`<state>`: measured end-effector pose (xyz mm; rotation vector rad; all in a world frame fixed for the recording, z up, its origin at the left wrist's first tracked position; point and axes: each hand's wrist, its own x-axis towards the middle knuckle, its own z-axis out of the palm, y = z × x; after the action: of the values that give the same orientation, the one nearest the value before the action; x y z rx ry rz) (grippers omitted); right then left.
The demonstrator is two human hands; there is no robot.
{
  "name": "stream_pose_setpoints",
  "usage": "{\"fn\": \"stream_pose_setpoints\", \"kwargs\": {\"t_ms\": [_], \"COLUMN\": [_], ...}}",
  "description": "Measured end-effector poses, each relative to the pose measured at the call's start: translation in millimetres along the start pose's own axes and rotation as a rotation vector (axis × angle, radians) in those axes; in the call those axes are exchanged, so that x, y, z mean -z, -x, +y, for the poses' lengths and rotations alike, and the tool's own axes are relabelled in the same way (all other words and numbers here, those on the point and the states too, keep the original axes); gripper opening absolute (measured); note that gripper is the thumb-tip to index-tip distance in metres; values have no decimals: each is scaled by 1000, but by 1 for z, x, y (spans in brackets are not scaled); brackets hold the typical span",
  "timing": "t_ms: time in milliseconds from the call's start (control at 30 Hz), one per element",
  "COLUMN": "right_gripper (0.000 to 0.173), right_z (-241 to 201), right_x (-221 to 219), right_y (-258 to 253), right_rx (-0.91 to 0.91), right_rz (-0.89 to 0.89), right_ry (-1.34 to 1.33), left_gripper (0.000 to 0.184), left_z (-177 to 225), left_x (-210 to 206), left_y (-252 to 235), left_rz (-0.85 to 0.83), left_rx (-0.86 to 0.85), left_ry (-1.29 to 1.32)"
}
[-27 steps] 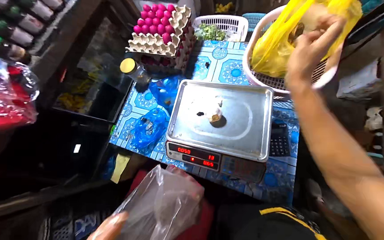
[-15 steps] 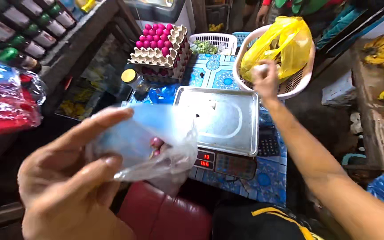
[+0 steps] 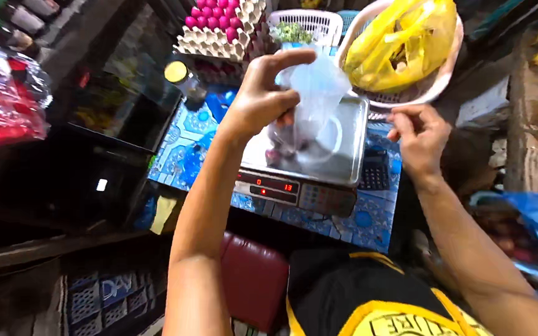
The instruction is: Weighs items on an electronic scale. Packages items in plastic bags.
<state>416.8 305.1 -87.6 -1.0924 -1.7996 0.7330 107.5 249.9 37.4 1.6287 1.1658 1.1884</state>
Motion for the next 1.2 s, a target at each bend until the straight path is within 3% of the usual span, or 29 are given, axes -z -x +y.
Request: {"fn": "stream_pose_setpoints", "kwargs": {"t_ms": [133,267,367,567,733,1033,1200], "right_gripper": [28,39,42,39,39,34,36], "right_z": [6,20,17,-9,-4,-5,-21], "right_x": [-9,-25,-36,-62,-93,-105,-104], "right_y": [128,184,189,195,205,212,210], "right_rx": [291,390,349,266,388,524,477], "right_rz": [-115,-223,-197,-149,-227,-153,-231], "right_ry": [352,603,720,808,801,973,1013], "left_gripper": [56,63,61,57,54,52,52], "left_z": [-32,-70,-86,-100,-95,-96,-98], "left_x": [-13,4,8,4,-2,-7,-9], "left_y": [-8,2,13,19,24,37,43], "left_rz": [55,116,103,56,-2,-16,-34], "left_rx": [22,98,181,122,83,9,7], "left_ry": [5,-50,-16,88,137,207,235]}}
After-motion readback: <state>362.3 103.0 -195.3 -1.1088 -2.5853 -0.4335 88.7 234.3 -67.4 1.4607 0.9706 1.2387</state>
